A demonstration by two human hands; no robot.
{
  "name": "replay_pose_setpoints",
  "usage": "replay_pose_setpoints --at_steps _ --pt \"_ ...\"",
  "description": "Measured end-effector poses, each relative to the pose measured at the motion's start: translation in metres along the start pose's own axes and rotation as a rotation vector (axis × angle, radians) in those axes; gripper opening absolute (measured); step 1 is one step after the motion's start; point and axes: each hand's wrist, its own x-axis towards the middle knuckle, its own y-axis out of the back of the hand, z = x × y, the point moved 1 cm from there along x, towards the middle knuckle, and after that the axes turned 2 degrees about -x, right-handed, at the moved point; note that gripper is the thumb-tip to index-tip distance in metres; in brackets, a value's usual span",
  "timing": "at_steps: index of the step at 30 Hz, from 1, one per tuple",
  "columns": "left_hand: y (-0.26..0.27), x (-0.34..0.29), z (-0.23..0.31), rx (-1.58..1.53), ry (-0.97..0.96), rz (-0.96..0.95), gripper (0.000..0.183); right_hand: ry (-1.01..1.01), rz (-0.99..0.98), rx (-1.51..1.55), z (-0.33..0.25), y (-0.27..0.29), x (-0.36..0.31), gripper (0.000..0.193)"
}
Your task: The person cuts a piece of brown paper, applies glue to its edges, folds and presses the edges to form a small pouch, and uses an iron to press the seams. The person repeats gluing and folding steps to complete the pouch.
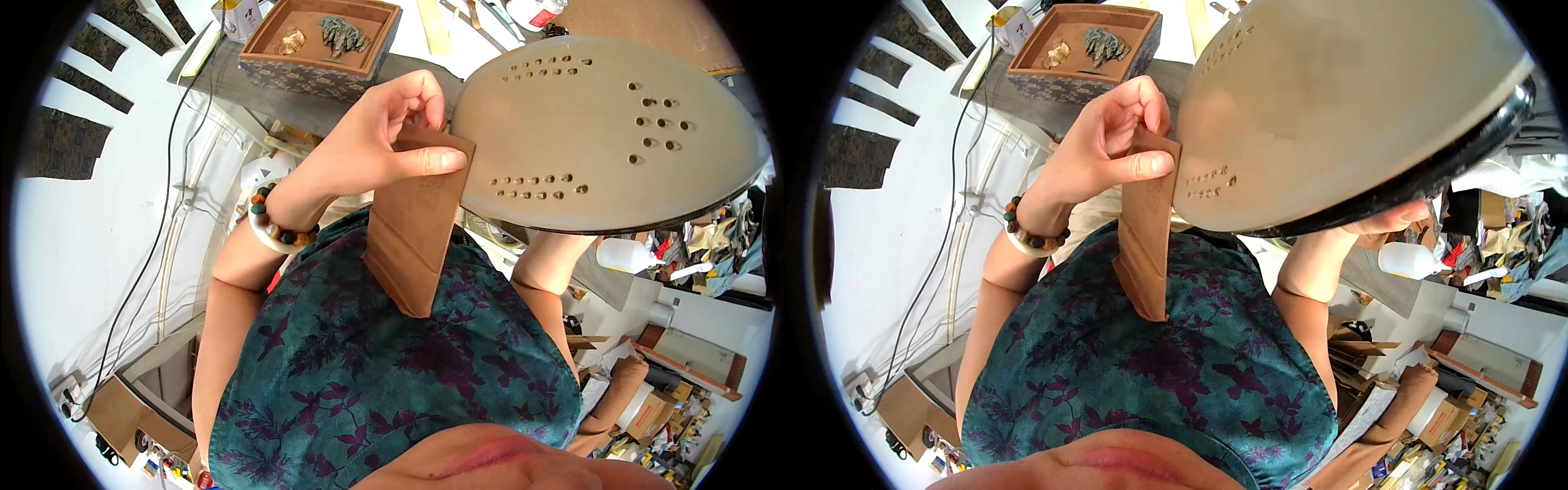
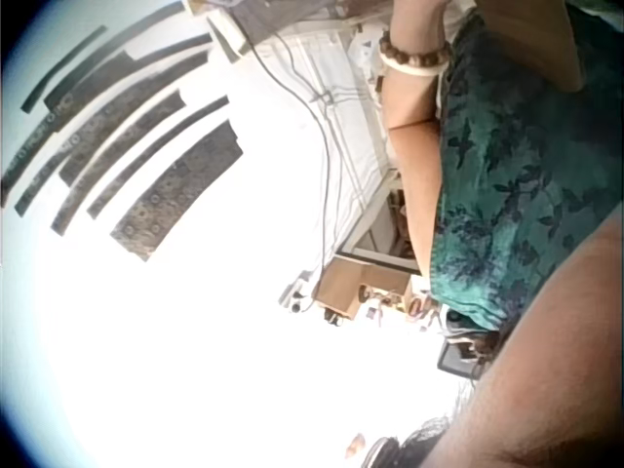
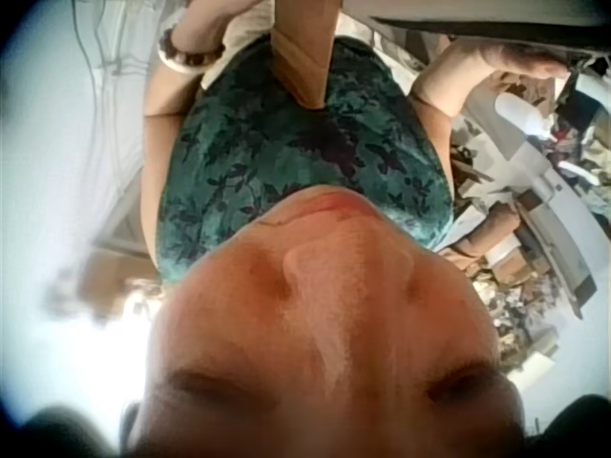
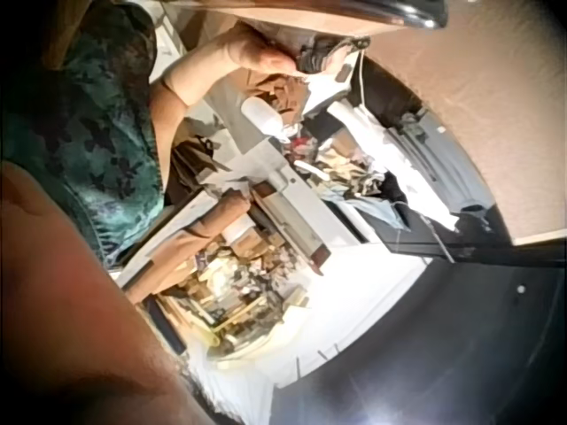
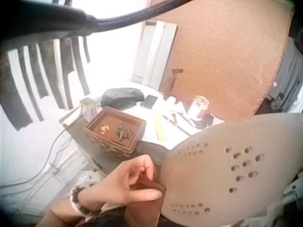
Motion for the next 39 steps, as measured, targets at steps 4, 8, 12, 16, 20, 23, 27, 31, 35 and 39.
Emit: replay_pose_setpoints --at_steps 4,8,12,16,20,23,27,31,35,39 --pt "0.001 0.001 -0.001 -0.004 -0.013 0.013 0.035 -0.001 0.015 -0.018 0.0 -0.002 0.0 0.07" --pt "-0.001 0.002 -0.004 -0.169 0.083 0.055 0.036 0.0 0.03 -0.029 0.0 -0.003 -0.002 0.068" --pt "-0.001 0.005 -0.006 -0.201 0.107 0.042 0.037 -0.011 0.031 -0.038 -0.001 -0.004 0.001 0.065" --pt "0.005 0.008 -0.014 -0.232 0.142 0.007 0.04 -0.04 0.023 -0.018 0.002 -0.004 0.004 0.063" --pt "0.009 0.014 -0.016 -0.195 0.174 -0.02 0.043 -0.058 0.022 -0.024 0.002 -0.001 0.005 0.06" --pt "0.013 0.018 -0.018 -0.199 0.162 -0.03 0.046 -0.08 0.019 -0.022 0.004 0.001 0.01 0.059" --pt "0.013 0.016 -0.013 -0.173 0.094 -0.04 0.032 -0.151 -0.009 -0.002 0.01 0.004 0.029 0.057" --pt "0.028 0.009 0.014 0.01 0.018 -0.001 0.016 -0.361 -0.095 0.032 0.006 0.017 0.046 0.054" --pt "0.034 0.014 0.033 0.337 -0.144 0.108 0.016 -0.671 -0.296 0.016 -0.002 -0.001 0.054 0.052" --pt "0.033 0.02 0.053 0.767 -0.247 0.2 0.018 -0.74 -0.521 -0.051 0.008 -0.017 0.052 0.049"
